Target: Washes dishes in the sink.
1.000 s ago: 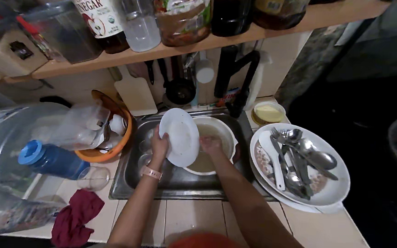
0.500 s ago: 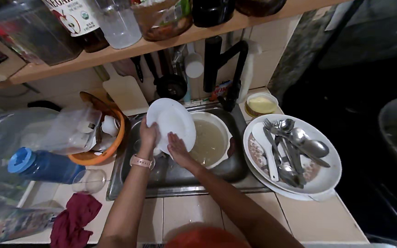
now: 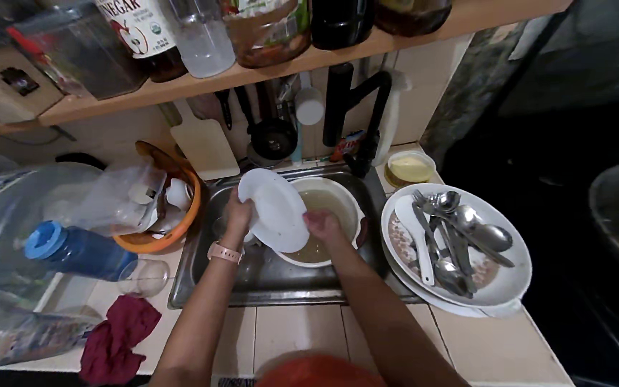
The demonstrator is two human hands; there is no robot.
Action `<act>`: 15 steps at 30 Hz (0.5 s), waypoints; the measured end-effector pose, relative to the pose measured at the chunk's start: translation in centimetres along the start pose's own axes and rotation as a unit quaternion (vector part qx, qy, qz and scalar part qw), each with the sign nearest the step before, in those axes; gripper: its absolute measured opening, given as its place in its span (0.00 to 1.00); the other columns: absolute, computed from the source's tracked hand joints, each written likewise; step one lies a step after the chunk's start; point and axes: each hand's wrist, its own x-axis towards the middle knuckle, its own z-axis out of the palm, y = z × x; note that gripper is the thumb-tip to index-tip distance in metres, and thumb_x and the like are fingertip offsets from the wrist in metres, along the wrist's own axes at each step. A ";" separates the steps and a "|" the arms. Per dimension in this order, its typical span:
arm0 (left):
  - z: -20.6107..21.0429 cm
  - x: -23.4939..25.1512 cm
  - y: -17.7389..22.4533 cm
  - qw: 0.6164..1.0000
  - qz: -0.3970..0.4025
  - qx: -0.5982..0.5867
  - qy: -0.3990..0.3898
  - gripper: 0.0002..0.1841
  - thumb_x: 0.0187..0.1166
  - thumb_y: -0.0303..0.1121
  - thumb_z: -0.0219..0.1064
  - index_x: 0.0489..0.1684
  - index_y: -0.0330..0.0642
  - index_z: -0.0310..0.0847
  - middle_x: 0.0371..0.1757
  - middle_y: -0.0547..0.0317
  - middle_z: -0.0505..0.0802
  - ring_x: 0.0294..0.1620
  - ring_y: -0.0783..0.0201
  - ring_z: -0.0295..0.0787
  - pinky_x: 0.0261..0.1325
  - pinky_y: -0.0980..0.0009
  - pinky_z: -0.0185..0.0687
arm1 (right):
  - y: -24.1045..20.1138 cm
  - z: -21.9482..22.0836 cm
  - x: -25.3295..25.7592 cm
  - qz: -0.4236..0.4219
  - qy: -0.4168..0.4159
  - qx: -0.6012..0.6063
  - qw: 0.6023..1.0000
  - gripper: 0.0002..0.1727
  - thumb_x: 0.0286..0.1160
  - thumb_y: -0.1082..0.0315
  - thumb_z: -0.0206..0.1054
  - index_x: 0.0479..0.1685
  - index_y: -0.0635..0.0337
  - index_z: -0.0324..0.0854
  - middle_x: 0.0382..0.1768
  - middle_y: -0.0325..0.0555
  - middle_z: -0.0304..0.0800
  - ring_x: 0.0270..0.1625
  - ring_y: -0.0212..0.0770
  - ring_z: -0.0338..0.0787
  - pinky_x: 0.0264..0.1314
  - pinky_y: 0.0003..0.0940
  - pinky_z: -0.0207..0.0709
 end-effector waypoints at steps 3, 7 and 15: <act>0.8 -0.3 0.0 0.999 -0.015 -0.028 -0.029 0.28 0.84 0.20 0.58 0.85 0.38 0.61 0.73 0.33 0.81 0.67 0.43 0.84 0.66 0.47 0.81 | 1.0 4.0 -2.0 -0.010 -0.145 -0.005 0.989 0.29 0.94 0.60 0.30 0.74 0.73 0.65 0.64 0.62 0.81 0.62 0.48 0.86 0.68 0.39 0.78; 1.7 -1.4 0.5 0.997 -0.030 -0.024 -0.073 0.29 0.84 0.20 0.59 0.86 0.37 0.58 0.69 0.33 0.83 0.62 0.47 0.86 0.63 0.50 0.82 | 2.8 8.5 -5.1 -0.125 -0.304 -0.219 0.919 0.31 0.95 0.63 0.30 0.85 0.72 0.63 0.86 0.61 0.66 0.86 0.49 0.68 0.87 0.42 0.60; -1.2 -4.1 2.0 0.995 -0.045 -0.015 -0.090 0.25 0.86 0.19 0.56 0.84 0.36 0.62 0.68 0.35 0.83 0.59 0.50 0.87 0.61 0.55 0.84 | 1.7 4.5 0.6 -0.253 -0.143 -0.712 0.640 0.39 0.95 0.44 0.36 0.97 0.59 0.41 0.96 0.59 0.38 0.97 0.65 0.35 0.91 0.74 0.27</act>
